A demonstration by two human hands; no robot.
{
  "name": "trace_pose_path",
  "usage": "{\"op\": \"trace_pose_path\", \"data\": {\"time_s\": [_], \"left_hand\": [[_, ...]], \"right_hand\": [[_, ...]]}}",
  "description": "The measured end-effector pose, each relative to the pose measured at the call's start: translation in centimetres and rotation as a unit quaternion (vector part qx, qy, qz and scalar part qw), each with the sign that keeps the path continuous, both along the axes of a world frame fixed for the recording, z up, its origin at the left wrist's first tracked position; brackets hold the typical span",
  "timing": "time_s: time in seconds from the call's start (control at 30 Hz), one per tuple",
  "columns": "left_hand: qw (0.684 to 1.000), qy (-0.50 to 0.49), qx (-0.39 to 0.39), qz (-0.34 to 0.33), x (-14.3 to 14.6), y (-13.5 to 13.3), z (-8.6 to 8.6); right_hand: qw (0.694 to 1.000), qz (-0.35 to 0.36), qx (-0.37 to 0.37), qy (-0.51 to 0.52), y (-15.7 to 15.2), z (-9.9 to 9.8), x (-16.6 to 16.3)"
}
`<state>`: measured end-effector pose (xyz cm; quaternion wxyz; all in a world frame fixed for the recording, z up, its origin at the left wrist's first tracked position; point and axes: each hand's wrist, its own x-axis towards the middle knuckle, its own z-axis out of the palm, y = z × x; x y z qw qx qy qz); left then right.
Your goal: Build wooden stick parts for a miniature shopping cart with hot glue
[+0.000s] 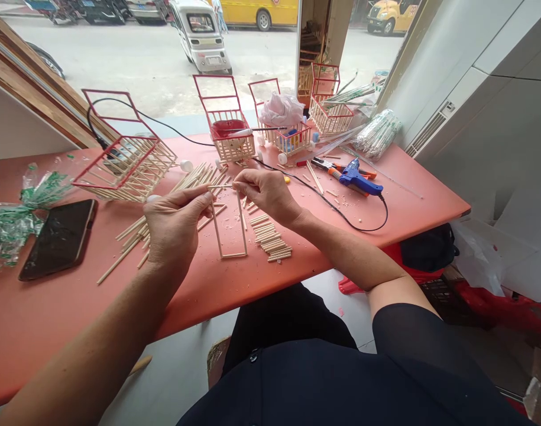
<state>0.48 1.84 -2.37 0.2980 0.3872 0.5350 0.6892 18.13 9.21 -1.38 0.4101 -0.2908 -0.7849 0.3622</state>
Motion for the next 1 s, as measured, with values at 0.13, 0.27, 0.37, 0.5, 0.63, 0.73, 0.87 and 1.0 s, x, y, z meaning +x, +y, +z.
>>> {"op": "trace_pose_path", "data": {"time_s": [0.13,0.27,0.37,0.5,0.63,0.73,0.87,1.0], "left_hand": [[1.0,0.001,-0.003,-0.003,-0.07,0.0,-0.09],[1.0,-0.012,0.006,-0.006,-0.08,0.03,-0.14],[1.0,-0.014,0.005,-0.005,-0.03,0.01,-0.13],[1.0,-0.007,-0.005,-0.001,0.04,-0.07,-0.1],[1.0,0.002,-0.012,0.003,0.09,-0.14,0.02],[1.0,0.0,-0.013,0.003,0.1,-0.15,0.06],[1.0,-0.003,-0.006,-0.002,0.01,-0.13,-0.04],[1.0,-0.01,-0.006,-0.006,-0.04,-0.12,-0.04]], "right_hand": [[1.0,0.002,0.0,0.0,0.0,0.03,0.0],[1.0,0.001,0.009,0.002,0.01,0.02,0.02],[1.0,0.001,0.012,0.005,0.01,-0.01,0.01],[1.0,0.0,0.007,0.005,-0.02,-0.08,-0.03],[1.0,0.0,0.006,0.001,-0.07,-0.1,-0.06],[1.0,-0.001,0.008,0.0,-0.1,-0.1,-0.06],[1.0,0.001,0.016,0.001,-0.11,-0.06,-0.03],[1.0,-0.001,0.022,-0.007,-0.12,0.0,0.02]]}}
